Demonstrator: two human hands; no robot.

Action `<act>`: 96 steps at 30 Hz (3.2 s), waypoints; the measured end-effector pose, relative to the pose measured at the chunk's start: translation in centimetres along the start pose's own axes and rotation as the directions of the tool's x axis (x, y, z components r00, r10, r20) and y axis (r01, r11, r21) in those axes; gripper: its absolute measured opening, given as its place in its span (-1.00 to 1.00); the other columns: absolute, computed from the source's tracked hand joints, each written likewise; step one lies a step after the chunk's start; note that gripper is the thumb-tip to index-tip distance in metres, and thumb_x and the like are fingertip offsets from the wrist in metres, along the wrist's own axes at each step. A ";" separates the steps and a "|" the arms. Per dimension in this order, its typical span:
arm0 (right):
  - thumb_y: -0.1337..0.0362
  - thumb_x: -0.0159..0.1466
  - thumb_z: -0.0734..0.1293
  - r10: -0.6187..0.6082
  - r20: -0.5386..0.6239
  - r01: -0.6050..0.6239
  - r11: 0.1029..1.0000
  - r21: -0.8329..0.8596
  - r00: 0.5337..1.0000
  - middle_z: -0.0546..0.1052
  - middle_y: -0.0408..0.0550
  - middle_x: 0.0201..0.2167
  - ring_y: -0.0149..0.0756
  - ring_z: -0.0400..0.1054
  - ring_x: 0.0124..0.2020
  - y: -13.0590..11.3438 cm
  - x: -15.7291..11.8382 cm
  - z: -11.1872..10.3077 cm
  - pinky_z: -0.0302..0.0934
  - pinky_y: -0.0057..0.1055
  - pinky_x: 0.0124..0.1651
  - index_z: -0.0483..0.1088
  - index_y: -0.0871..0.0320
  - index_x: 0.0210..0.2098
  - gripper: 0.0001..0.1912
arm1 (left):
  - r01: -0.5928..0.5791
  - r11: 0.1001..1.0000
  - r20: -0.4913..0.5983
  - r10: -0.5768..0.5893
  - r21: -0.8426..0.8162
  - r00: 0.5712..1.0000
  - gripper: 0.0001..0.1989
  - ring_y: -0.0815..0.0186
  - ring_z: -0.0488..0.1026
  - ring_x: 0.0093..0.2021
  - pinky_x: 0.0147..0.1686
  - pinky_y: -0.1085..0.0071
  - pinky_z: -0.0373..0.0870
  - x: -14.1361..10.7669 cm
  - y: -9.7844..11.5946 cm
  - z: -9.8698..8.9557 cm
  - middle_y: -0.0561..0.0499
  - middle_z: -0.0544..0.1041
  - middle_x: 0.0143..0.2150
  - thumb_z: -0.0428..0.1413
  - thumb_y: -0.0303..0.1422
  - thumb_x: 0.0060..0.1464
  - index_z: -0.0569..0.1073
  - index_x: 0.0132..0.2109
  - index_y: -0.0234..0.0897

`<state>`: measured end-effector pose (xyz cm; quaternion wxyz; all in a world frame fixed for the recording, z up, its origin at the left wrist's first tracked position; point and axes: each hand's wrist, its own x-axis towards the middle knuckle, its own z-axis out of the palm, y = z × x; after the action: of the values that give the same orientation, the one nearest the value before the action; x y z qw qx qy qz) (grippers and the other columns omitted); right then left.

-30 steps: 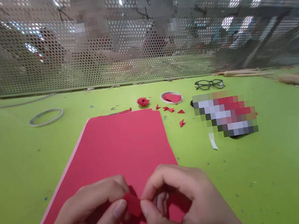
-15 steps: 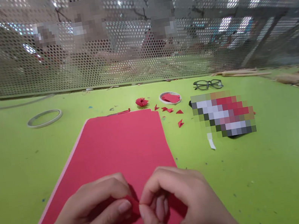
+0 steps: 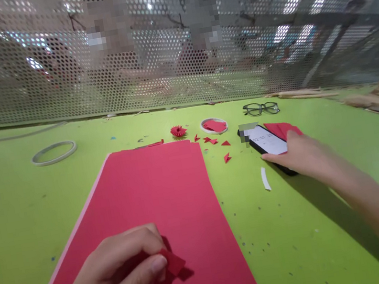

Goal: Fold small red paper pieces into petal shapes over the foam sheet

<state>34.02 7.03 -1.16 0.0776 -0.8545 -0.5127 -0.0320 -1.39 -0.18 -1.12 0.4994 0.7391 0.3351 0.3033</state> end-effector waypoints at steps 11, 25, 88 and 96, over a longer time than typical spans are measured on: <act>0.10 0.44 0.25 0.047 0.029 -0.044 0.996 -0.071 0.998 0.51 0.09 0.02 -0.19 0.49 -0.13 0.5 -0.8 -0.1 0.42 -0.21 -0.13 0.38 0.11 0.13 -0.65 | 0.101 0.995 0.005 -0.101 -0.025 0.995 -0.74 0.30 0.55 -0.40 -0.38 0.49 0.40 0.4 0.4 0.2 0.01 0.60 -0.45 0.04 -0.40 0.21 0.46 -0.45 -0.24; 0.09 0.43 0.28 0.032 0.006 -0.032 0.997 -0.071 0.999 0.51 0.09 0.02 -0.18 0.50 -0.14 1.0 -0.7 0.4 0.43 -0.20 -0.13 0.37 0.13 0.13 -0.63 | 0.105 0.993 0.007 -0.105 -0.046 0.994 -0.75 0.25 0.58 -0.37 -0.36 0.45 0.42 0.2 0.4 0.2 -0.02 0.61 -0.44 0.04 -0.40 0.20 0.44 -0.46 -0.24; 0.37 0.21 0.31 -0.554 -0.011 0.246 0.352 0.903 0.833 0.56 -0.22 -0.49 -0.39 0.44 -0.44 -10.7 -16.3 -1.0 0.33 -0.55 -0.39 0.46 0.05 -0.42 -0.87 | 0.200 0.960 -0.199 -0.239 -0.197 0.950 -0.88 0.31 0.38 -0.40 -0.38 0.43 0.33 0.8 0.0 0.3 0.09 0.49 -0.46 0.13 -0.40 0.11 0.49 -0.40 -0.24; 0.39 0.28 0.29 -0.612 -0.068 0.366 0.377 0.851 0.788 0.58 -0.20 -0.49 -0.38 0.46 -0.47 -10.3 -16.0 -0.7 0.34 -0.52 -0.41 0.48 0.07 -0.39 -0.83 | 0.173 0.950 -0.227 -0.235 -0.262 0.945 -0.94 0.32 0.40 -0.41 -0.39 0.45 0.35 0.9 0.0 0.4 0.10 0.49 -0.44 0.14 -0.42 0.10 0.49 -0.35 -0.23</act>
<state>17.40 -2.23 -1.55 0.3905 -0.5148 -0.7001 0.3039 -0.51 0.33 -1.13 0.5660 0.5896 0.4329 0.3802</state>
